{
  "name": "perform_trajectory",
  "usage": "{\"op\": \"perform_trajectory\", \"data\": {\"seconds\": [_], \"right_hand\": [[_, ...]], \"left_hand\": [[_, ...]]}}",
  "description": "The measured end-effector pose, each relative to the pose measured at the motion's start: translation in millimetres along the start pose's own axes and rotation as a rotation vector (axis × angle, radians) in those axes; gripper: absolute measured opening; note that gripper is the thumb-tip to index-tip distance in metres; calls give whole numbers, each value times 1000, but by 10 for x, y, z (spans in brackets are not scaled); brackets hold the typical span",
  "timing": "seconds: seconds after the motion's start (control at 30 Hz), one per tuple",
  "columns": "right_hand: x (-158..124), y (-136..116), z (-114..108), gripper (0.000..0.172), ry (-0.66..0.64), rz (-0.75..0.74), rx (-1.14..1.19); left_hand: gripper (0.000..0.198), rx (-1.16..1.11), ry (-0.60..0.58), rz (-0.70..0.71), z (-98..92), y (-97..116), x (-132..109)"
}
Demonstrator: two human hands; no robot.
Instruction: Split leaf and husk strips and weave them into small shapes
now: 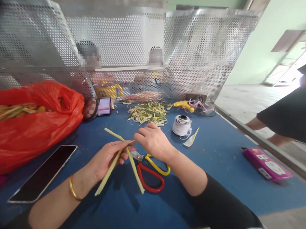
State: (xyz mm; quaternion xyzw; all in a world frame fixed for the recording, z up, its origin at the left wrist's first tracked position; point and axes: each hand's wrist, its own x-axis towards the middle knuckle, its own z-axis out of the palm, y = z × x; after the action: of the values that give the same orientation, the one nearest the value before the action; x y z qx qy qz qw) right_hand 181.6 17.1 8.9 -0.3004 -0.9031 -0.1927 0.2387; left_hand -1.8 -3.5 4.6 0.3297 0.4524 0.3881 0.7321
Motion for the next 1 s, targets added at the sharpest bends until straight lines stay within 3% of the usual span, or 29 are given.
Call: {"op": "perform_trajectory", "data": {"seconds": [0.1, 0.2, 0.33, 0.43, 0.57, 0.63, 0.7, 0.83, 1.0], "right_hand": [[-5, 6, -1, 33, -12, 3, 30], [1, -7, -20, 28, -2, 72, 215], [36, -85, -46, 23, 27, 415, 562], [71, -173, -30, 29, -88, 649, 833], [107, -284, 7, 29, -282, 819, 1339], [114, -321, 8, 27, -272, 889, 1464], [114, -342, -13, 23, -131, 914, 1406], [107, -360, -121, 12, 178, 840, 1026], [69, -419, -202, 8, 154, 592, 629]], "left_hand": [[19, 32, 35, 0, 15, 18, -10], [17, 97, 76, 38, 43, 18, -38], [16, 227, -42, 38, 94, -35, -115], [17, 318, -169, -38, 146, -96, -174], [24, 351, -210, -118, 195, -169, -186], [26, 349, -190, -132, 199, -185, -164], [30, 326, -154, -143, 188, -174, -136], [37, 191, -35, -136, 139, -100, -78], [28, -48, 106, -58, 60, -33, -5]]}}
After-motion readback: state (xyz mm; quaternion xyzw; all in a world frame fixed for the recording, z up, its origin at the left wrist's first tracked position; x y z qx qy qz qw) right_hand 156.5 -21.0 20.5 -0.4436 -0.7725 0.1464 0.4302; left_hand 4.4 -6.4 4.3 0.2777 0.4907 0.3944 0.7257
